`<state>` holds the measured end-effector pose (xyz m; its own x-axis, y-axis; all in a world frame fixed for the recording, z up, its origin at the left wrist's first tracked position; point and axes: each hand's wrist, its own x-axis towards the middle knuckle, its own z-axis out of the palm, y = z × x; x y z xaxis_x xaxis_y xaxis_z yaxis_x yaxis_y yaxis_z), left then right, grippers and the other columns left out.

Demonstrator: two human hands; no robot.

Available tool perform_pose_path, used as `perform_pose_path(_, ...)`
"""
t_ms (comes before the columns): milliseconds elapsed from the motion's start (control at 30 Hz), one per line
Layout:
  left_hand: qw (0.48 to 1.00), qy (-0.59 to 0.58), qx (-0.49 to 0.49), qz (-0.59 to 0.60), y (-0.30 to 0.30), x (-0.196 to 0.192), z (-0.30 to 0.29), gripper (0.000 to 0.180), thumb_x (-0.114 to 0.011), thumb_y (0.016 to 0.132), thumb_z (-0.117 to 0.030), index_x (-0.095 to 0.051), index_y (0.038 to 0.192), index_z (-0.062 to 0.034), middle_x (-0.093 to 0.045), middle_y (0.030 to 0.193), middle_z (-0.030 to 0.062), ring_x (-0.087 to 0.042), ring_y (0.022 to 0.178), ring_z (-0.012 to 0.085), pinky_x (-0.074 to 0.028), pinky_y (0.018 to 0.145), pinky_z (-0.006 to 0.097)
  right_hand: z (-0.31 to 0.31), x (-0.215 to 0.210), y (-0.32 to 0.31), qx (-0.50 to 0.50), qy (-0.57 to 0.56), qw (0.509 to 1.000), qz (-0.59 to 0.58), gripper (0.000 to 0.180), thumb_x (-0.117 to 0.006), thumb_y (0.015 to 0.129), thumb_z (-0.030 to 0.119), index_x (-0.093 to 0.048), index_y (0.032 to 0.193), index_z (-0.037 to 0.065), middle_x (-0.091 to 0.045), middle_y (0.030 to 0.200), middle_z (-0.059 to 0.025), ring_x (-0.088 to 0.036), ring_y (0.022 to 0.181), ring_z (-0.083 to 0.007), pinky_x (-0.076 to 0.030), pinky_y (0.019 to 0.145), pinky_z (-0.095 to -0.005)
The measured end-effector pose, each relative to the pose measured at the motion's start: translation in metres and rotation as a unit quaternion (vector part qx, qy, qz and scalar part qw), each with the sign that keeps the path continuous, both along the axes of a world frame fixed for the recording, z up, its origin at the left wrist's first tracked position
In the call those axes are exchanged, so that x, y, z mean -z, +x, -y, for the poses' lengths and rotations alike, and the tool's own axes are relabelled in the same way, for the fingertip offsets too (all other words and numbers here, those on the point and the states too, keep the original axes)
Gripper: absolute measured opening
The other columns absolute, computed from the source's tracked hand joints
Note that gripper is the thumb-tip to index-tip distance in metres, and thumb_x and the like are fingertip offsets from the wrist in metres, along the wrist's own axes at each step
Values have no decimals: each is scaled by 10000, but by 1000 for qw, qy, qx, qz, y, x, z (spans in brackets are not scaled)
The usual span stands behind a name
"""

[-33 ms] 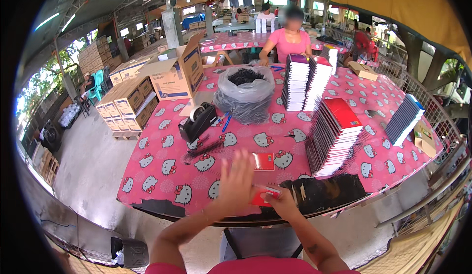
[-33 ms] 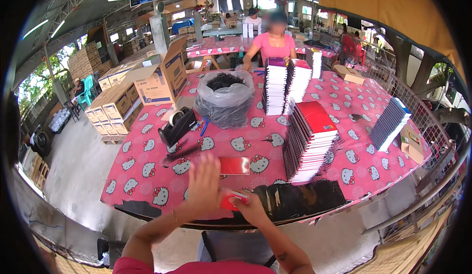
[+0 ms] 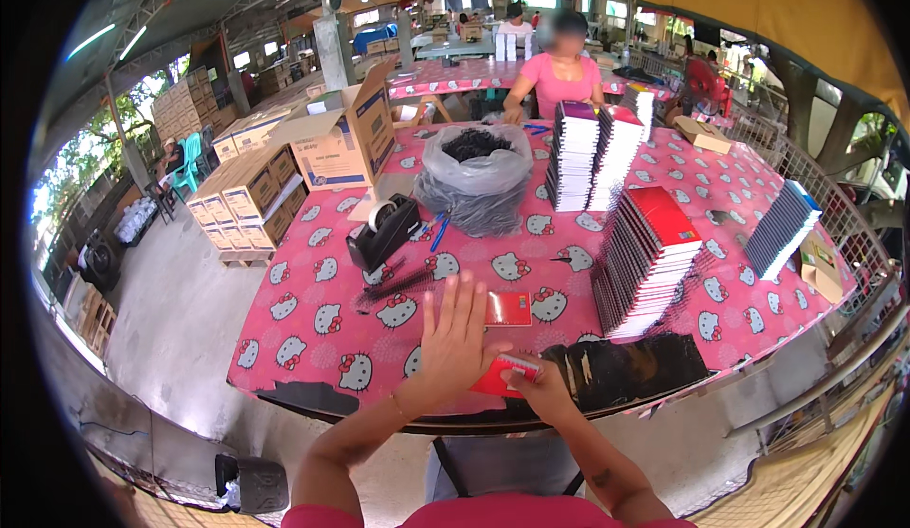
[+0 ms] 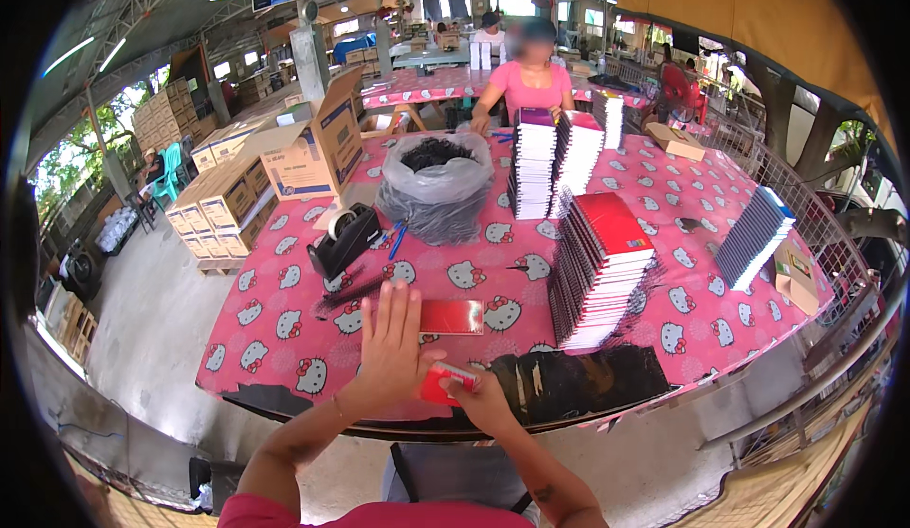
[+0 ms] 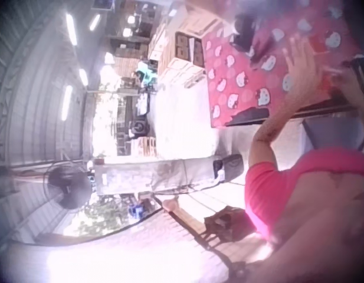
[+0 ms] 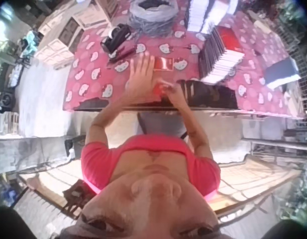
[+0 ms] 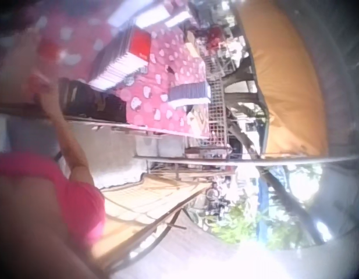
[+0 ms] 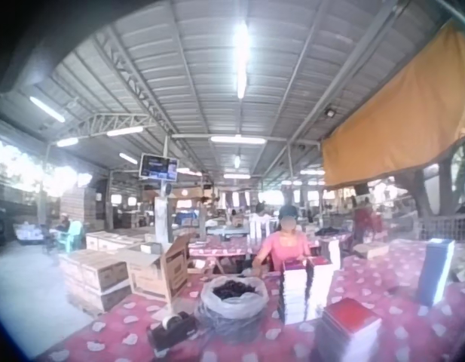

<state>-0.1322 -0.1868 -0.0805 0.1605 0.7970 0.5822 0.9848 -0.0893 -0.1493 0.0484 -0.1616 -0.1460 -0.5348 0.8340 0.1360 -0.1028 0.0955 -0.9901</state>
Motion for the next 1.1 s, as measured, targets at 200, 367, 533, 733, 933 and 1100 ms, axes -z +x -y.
perform_pose_path(200, 992, -65, 110, 23, 16, 42, 21, 882, -460, 894, -605, -331, 1421, 90, -302, 1508, 265, -249, 1425, 414, -161, 1119, 618, -16, 15, 4, 25, 65, 997, 16, 239, -621, 939, 129, -650, 1130, -13, -688, 912, -58, -592, 810, -96, -495, 744, -280)
perform_pose_path(367, 980, -115, 153, 62, 18, 69, 22, 856, -468, 911, -558, -312, 1419, 114, -295, 1499, 297, -240, 1420, 445, -141, 1127, 621, -30, 40, 2, 20, 87, 996, 27, 247, -631, 898, 44, -654, 1140, -5, -693, 978, -62, -598, 900, -99, -495, 795, -269)
perform_pose_path(533, 980, -121, 113, 108, 17, 75, -1, 841, -464, 928, -540, -285, 1439, 103, -276, 1507, 295, -216, 1437, 424, -130, 1141, 599, -32, 86, 0, 10, 96, 995, 25, 274, -625, 862, -5, -642, 1136, -13, -698, 974, -156, -637, 887, -147, -508, 795, -314)
perform_pose_path(733, 980, -117, 114, 118, 24, 90, 20, 749, -439, 957, -510, -337, 1438, 55, -324, 1505, 234, -258, 1429, 389, -162, 1129, 605, -39, 68, 0, 20, 112, 992, 48, 300, -609, 890, 20, -631, 1188, -5, -693, 913, -107, -620, 816, -131, -501, 749, -289)
perform_pose_path(933, 981, -132, 129, 63, 16, 93, 17, 759, -494, 929, -492, -346, 1425, 65, -304, 1515, 240, -239, 1438, 385, -140, 1127, 619, -48, 74, 1, -30, 48, 998, 19, 304, -611, 899, 33, -635, 1202, 12, -690, 885, -104, -609, 767, -115, -506, 724, -293)
perform_pose_path(1100, 980, -129, 119, 89, 24, 88, 27, 775, -473, 929, -516, -342, 1428, 62, -308, 1511, 245, -242, 1434, 392, -146, 1116, 633, -41, 68, -2, -21, 131, 990, 57, 306, -607, 876, 12, -643, 1180, 14, -711, 928, -122, -645, 814, -145, -512, 740, -324)
